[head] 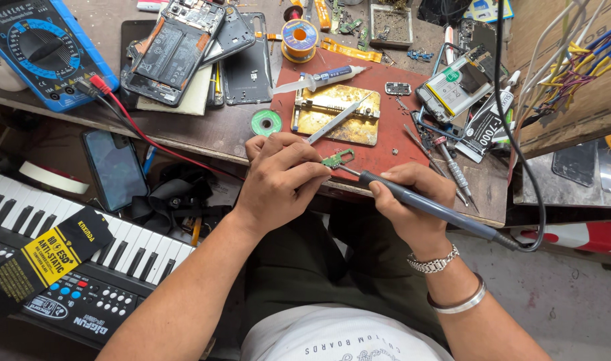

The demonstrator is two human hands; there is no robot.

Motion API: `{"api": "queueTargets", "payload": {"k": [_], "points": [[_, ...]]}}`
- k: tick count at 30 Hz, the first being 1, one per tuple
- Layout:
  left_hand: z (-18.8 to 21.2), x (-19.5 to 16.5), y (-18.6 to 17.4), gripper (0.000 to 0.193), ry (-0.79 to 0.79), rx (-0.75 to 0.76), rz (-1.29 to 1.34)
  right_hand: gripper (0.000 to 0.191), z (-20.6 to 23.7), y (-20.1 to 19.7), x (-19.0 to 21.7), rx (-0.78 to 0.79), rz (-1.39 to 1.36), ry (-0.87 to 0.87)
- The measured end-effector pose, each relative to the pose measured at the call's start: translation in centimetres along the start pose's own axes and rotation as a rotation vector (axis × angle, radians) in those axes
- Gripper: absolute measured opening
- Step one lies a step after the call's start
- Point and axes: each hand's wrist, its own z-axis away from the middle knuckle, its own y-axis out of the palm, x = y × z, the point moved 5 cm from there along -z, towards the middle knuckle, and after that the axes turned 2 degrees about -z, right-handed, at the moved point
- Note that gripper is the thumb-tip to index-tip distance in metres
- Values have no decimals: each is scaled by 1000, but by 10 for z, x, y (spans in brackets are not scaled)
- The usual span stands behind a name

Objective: The person solders a small circuit board on a cluttered repair bench, holding the board with tweezers while applying a soldering iron, then sets the iron down and works on the board by hand. They later pick up a spray can and a brush and clean the board, continuing to handle and reposition it.

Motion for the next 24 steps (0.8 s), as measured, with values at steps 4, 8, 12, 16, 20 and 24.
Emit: {"api": "queueTargets", "payload": {"k": [4, 8, 12, 16, 20, 24], "points": [[0, -1, 0, 14, 0, 0, -8, 17, 3, -2, -8, -62, -32, 9], [0, 0, 1, 15, -7, 1, -17, 18, 5, -3, -13, -71, -55, 25], [2, 1, 2, 17, -26, 5, -16, 17, 5, -4, -12, -66, -66, 16], [4, 3, 3, 21, -39, 2, -14, 16, 5, -4, -11, -62, -71, 21], [5, 4, 4, 23, -38, -2, -16, 16, 5, -4, -11, -54, -70, 13], [5, 5, 4, 24, -38, -4, -22, 17, 6, -5, -15, -53, -84, 19]]}}
